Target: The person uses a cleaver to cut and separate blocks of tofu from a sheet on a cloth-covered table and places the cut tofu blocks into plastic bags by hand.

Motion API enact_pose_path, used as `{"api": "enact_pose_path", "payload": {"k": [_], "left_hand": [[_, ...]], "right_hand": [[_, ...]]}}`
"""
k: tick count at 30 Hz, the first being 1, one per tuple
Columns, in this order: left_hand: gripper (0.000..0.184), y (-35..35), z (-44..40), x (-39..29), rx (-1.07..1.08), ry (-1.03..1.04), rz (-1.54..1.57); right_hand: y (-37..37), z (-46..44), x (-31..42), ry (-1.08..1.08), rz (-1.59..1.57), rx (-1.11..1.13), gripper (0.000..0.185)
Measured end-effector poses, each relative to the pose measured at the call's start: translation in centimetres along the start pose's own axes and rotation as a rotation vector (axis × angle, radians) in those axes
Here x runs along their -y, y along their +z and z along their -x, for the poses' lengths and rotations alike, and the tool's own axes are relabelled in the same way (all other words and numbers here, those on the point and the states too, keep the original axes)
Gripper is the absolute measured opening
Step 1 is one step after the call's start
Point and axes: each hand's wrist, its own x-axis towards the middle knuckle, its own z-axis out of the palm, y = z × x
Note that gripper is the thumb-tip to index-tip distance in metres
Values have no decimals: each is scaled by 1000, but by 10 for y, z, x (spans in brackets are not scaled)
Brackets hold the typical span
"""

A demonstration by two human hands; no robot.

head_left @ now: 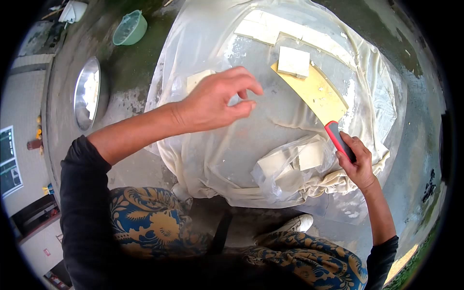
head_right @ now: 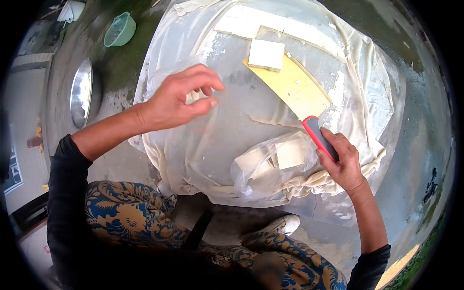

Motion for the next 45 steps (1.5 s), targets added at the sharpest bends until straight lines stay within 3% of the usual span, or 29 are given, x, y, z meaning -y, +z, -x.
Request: {"api": "enact_pose_path", "payload": {"k": [2,4,5,7,8,11,13,15,16,20,22,28,37,45], "left_hand": [[29,-47,15,13,-345,-27,-315],[39,-76,36,32,-531,-268,-484],[39,-79,46,37,-539,-274,-484],[51,-74,68,49,-523,-690,-256],[59,-69,76,58,-437,-741,-256],[60,-59,79,65,-422,-791,-176],[59,-56,76,58,-417,-778,-228],[62,-54,72,52,-95,-799,-207],[53,-50,73,61,-76,-776,-222],[35,-40,91,93,-198,-660,-66],[24,-38,99,93,-435,-646,346],[24,-28,97,93,-431,-652,648],[36,-20,71,95,-362,-671,414],[32,-20,70,88,-321,-624,236]], "right_hand": [[-10,2,18,-59,14,10,47],[-13,-2,38,-177,33,12,49],[-13,-6,47,-185,35,18,49],[-14,-15,65,-284,11,129,50],[-12,-22,77,-292,21,168,49],[-3,-33,98,-243,41,269,48],[0,-42,108,-242,81,319,46],[5,-45,118,-230,142,334,45],[7,-48,124,-234,148,339,45],[7,-68,145,-204,215,384,42],[4,-80,159,-194,238,424,39],[8,-113,187,-260,322,454,33],[18,-134,199,-343,423,525,29],[8,-123,190,-287,382,486,27]]}}
